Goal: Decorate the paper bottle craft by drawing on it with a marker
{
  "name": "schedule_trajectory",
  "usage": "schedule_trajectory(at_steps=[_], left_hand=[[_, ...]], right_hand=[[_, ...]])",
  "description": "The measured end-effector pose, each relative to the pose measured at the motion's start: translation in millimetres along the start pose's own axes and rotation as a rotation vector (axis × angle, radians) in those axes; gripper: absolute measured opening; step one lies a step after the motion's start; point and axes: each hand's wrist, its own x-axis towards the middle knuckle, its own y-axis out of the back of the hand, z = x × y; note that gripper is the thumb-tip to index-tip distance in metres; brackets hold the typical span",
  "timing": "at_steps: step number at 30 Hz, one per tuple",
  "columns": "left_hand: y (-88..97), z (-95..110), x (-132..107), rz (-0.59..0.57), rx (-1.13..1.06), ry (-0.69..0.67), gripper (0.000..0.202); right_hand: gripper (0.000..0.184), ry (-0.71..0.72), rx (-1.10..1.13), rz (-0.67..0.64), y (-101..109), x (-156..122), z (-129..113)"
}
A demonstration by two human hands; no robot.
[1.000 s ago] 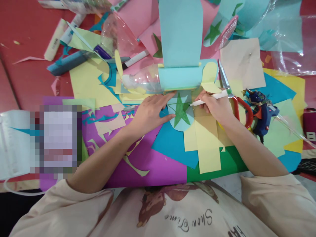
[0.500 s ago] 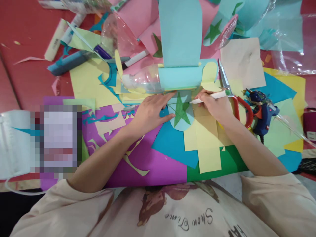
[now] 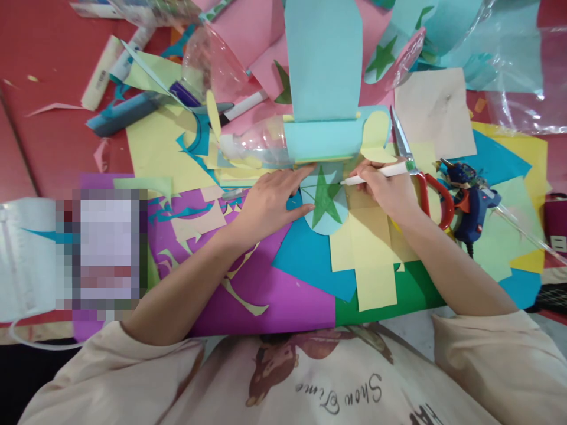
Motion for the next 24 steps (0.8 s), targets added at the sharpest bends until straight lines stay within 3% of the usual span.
schedule_trajectory(at_steps=[24], left_hand=[[0.7, 1.3, 0.5, -0.003, -0.010, 0.002, 0.059]], right_hand=[[0.030, 0.024, -0.020, 0.014, 2.1, -1.9, 0.7]])
